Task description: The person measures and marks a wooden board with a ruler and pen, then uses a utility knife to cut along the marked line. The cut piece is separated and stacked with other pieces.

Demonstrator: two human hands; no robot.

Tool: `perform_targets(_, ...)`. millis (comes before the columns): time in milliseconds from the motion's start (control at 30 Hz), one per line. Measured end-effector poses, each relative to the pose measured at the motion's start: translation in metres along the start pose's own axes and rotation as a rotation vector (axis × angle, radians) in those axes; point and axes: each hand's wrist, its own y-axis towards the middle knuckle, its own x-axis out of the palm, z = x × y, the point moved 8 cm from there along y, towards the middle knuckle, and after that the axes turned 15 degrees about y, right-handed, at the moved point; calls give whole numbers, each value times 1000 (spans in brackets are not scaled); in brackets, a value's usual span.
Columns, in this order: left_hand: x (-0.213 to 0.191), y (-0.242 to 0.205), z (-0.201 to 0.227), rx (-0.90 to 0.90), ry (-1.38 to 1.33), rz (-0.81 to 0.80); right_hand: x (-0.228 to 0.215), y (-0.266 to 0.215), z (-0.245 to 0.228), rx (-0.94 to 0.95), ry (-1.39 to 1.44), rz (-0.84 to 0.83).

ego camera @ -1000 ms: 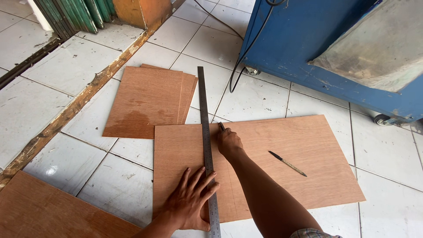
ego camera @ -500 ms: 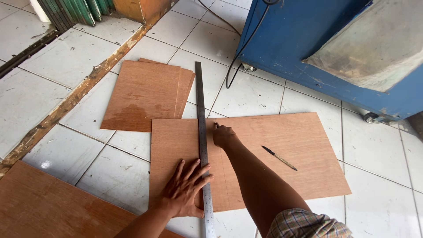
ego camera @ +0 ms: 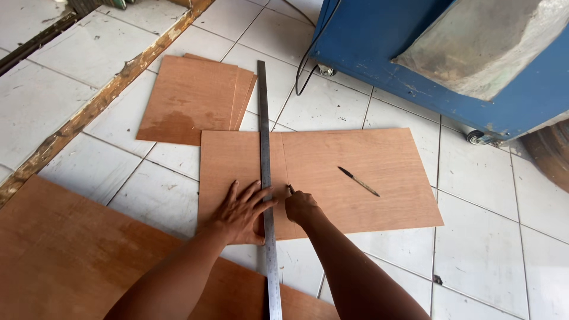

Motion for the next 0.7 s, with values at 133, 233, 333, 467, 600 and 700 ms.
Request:
perform_targets(133, 2, 3, 5, -16, 1, 21, 30, -52, 12, 74, 65, -14)
perform_targets(233, 8, -1, 7, -21, 32, 9, 41, -104, 18, 141, 313, 43)
perform_targets(333, 20, 7, 5, -34, 80, 23, 74, -122, 26, 42, 105, 24)
perform_targets(467, 34, 25, 9, -25, 75, 100, 89, -139, 39, 79, 153, 62)
perform_targets(600, 36, 23, 5, -9, 72, 113, 97, -135, 41, 113, 196, 136)
perform_targets(700, 58, 38, 5, 27, 34, 283, 92, -156, 27, 148, 117, -216)
